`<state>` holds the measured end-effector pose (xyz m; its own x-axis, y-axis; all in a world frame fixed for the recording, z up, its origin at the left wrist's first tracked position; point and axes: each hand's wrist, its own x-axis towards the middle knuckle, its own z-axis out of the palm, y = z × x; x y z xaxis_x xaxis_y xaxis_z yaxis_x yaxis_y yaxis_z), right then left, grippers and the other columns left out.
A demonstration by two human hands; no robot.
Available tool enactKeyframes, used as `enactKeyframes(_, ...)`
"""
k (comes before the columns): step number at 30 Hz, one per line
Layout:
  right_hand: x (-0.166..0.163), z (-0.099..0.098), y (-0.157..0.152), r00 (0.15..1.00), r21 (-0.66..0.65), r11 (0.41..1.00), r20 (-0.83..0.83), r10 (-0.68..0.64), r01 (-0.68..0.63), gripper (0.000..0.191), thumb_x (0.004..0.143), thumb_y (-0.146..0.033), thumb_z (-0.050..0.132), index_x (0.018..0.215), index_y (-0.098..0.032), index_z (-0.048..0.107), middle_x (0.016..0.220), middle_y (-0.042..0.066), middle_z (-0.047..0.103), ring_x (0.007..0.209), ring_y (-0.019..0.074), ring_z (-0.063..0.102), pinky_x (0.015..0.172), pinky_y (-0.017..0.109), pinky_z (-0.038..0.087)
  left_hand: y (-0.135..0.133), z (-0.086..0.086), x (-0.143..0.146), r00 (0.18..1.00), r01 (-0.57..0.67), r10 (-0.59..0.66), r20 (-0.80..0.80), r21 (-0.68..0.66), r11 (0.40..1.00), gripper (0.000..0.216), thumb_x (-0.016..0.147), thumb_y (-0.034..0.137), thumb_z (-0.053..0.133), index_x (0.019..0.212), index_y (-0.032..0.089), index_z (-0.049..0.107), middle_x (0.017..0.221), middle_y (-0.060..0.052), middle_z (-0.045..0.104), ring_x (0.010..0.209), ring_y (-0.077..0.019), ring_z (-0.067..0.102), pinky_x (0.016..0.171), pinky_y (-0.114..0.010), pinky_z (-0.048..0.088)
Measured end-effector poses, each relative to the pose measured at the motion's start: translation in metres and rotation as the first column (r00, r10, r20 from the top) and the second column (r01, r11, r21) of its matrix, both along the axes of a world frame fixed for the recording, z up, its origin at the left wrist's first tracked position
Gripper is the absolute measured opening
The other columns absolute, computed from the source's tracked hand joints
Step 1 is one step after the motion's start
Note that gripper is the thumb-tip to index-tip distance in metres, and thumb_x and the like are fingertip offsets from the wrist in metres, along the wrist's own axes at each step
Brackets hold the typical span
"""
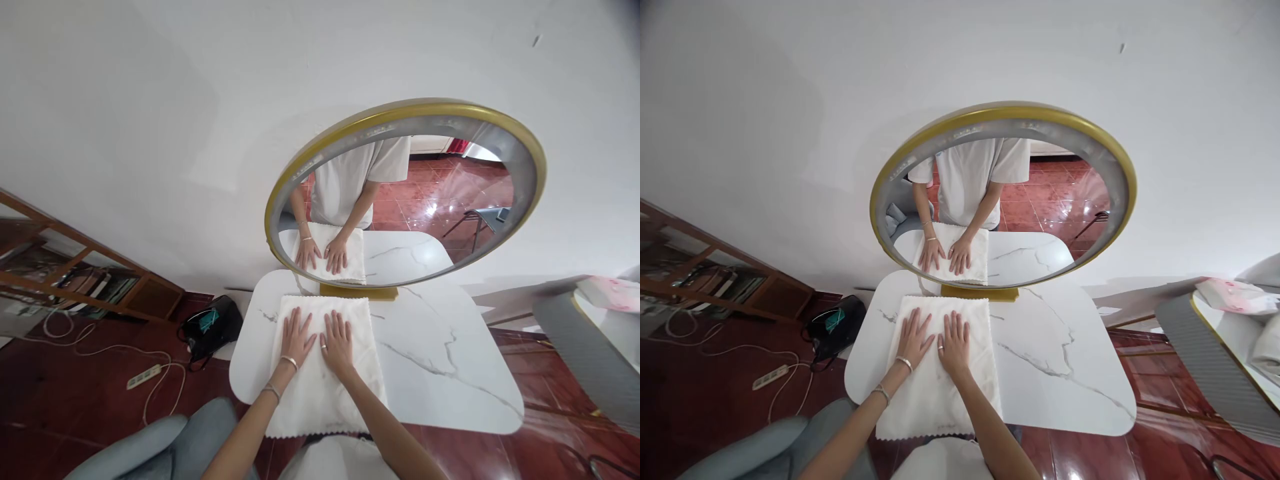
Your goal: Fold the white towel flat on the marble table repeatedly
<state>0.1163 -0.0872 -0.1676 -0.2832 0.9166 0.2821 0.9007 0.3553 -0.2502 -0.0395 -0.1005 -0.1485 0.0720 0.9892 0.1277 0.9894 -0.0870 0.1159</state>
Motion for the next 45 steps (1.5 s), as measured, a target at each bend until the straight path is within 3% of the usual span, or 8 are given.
enactKeyframes(3,0.017,0.002,0.005,0.997,0.003,0.997,-0.009,0.075,-0.075,0.052,0.095,-0.033,0.037,0.145,-0.019,0.034,0.152,0.012,0.031,0.141,0.0264,0.025,0.110,0.046,0.026,-0.056,-0.002,0.003,0.993,-0.122,0.122,0.003,0.061,0.991,0.055,0.091,0.037,0.042,0.143,0.019,0.038,0.153,-0.015,0.027,0.143,-0.0291,0.021,0.111,-0.048,0.029)
enactKeyframes(8,0.082,0.002,0.011,0.977,0.030,0.978,0.047,0.207,-0.209,0.054,0.094,-0.042,0.043,0.145,-0.028,0.034,0.153,0.008,0.029,0.140,0.0260,0.026,0.110,0.045,0.029,-0.123,-0.009,0.032,0.999,0.036,-0.034,-0.027,0.065,0.997,0.070,0.083,0.049,0.054,0.146,0.030,0.029,0.156,-0.007,0.021,0.144,-0.0326,0.015,0.112,-0.050,0.024)
enactKeyframes(17,0.145,-0.011,0.013,0.999,0.148,0.988,-0.026,0.040,-0.035,0.053,0.094,-0.039,0.043,0.143,-0.022,0.035,0.151,0.012,0.032,0.140,0.0291,0.026,0.109,0.051,0.031,-0.081,0.004,0.079,0.979,0.195,-0.191,-0.065,0.059,0.979,0.072,0.084,0.051,0.052,0.148,0.031,0.023,0.156,-0.010,0.020,0.142,-0.0326,0.022,0.111,-0.047,0.023)
enactKeyframes(23,0.113,-0.007,-0.039,0.982,0.157,0.976,-0.090,0.164,-0.149,0.061,0.091,-0.015,0.036,0.150,-0.025,0.019,0.148,0.011,0.038,0.140,0.0275,0.027,0.108,0.054,0.033,-0.089,0.006,0.057,0.979,0.200,-0.194,-0.068,0.085,0.976,0.067,0.086,0.051,0.049,0.146,0.033,0.026,0.154,-0.007,0.027,0.140,-0.0293,0.027,0.111,-0.044,0.025)
enactKeyframes(28,0.074,0.013,-0.090,0.940,0.001,0.941,0.034,0.339,-0.339,0.069,0.090,-0.039,0.046,0.150,-0.019,0.019,0.153,0.011,0.027,0.141,0.0319,0.024,0.109,0.054,0.031,-0.093,0.003,0.017,0.974,0.221,-0.216,-0.063,0.089,0.971,0.069,0.084,0.052,0.052,0.146,0.034,0.027,0.154,-0.005,0.028,0.140,-0.0278,0.026,0.111,-0.043,0.026)
enactKeyframes(37,-0.015,0.019,-0.066,0.894,-0.037,0.894,0.021,0.448,-0.447,0.066,0.091,-0.041,0.046,0.149,-0.022,0.022,0.152,0.009,0.029,0.140,0.0289,0.026,0.108,0.051,0.034,-0.103,-0.004,-0.074,0.993,0.119,-0.115,-0.037,0.157,0.980,0.063,0.085,0.051,0.050,0.144,0.035,0.033,0.150,-0.005,0.036,0.137,-0.0275,0.032,0.109,-0.043,0.029)
enactKeyframes(41,-0.044,0.007,-0.039,0.961,0.048,0.965,-0.089,0.261,-0.257,0.052,0.094,-0.028,0.039,0.145,-0.024,0.032,0.140,0.009,0.049,0.132,0.0227,0.041,0.103,0.044,0.042,-0.087,-0.008,-0.098,0.999,-0.010,0.005,0.039,0.133,0.991,0.056,0.090,0.042,0.045,0.144,0.032,0.034,0.134,-0.008,0.051,0.123,-0.0253,0.047,0.105,-0.043,0.035)
enactKeyframes(45,-0.063,-0.002,-0.009,0.997,0.118,0.993,-0.076,-0.011,0.020,0.056,0.095,-0.031,0.037,0.148,-0.020,0.025,0.149,0.013,0.035,0.140,0.0283,0.027,0.105,0.050,0.037,-0.026,-0.009,-0.096,0.995,-0.043,0.035,0.094,0.082,0.996,0.054,0.091,0.039,0.043,0.143,0.028,0.036,0.142,-0.009,0.043,0.133,-0.0276,0.038,0.108,-0.046,0.034)
